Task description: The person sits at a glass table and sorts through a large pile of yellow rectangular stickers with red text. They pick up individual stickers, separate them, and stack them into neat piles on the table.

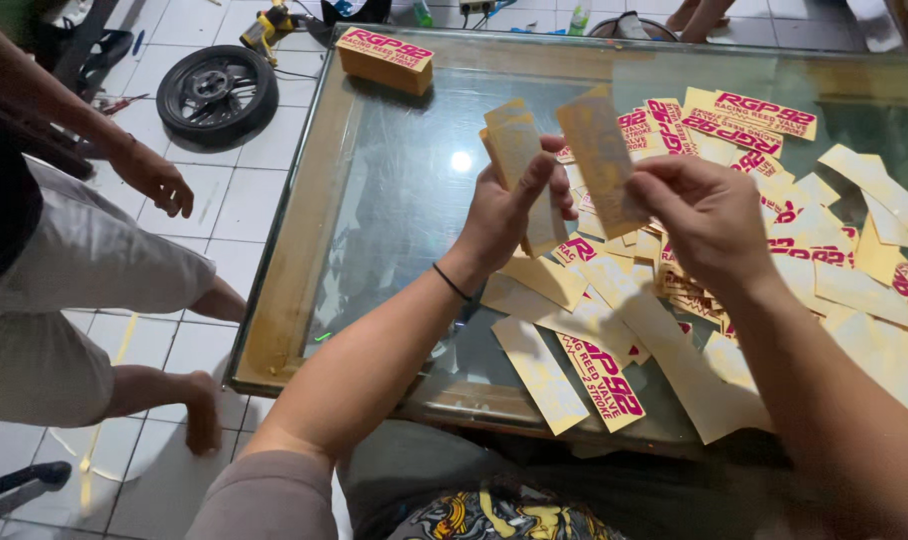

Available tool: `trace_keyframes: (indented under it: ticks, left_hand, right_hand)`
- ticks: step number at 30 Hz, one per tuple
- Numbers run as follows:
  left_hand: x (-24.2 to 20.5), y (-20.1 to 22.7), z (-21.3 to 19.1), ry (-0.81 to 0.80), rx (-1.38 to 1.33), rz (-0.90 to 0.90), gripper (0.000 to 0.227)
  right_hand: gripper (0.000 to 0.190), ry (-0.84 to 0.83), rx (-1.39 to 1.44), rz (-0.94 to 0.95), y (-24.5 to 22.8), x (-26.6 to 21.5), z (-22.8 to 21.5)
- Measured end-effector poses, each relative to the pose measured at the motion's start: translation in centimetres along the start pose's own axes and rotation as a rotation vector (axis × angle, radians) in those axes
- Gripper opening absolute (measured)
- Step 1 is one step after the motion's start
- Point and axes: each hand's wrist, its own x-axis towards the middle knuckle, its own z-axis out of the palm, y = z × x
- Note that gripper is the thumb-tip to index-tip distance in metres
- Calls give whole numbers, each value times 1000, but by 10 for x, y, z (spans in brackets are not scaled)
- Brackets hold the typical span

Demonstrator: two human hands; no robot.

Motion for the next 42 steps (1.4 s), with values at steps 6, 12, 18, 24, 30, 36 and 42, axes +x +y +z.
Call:
trace_keyframes:
  ticks: [6, 12, 18, 24, 30, 36, 42]
  left_hand:
    - [6, -15, -15, 103, 490, 169, 23]
    - [9, -5, -27, -84, 951, 272, 38]
    - [13, -20, -40, -146, 969, 318, 34]
    - [14, -14, -33, -191, 979, 277, 18]
    - [11, 11, -23, -3, 852, 125, 34]
    - [13, 0, -25, 0, 842, 95, 33]
    - [9, 3, -22, -68, 832, 114, 33]
  right_hand:
    - [11, -73, -66, -150, -1, 15, 43]
    - [46, -43, -568, -596, -16, 36, 33]
    - [61, -242, -845, -649, 1, 37, 34]
    - [69, -232, -878, -699, 15, 33, 21]
    - [45, -73, -869, -219, 13, 48, -67]
    - [42, -443, -1167, 482, 25, 38, -98]
    - [41, -191, -960, 562, -6, 32, -91]
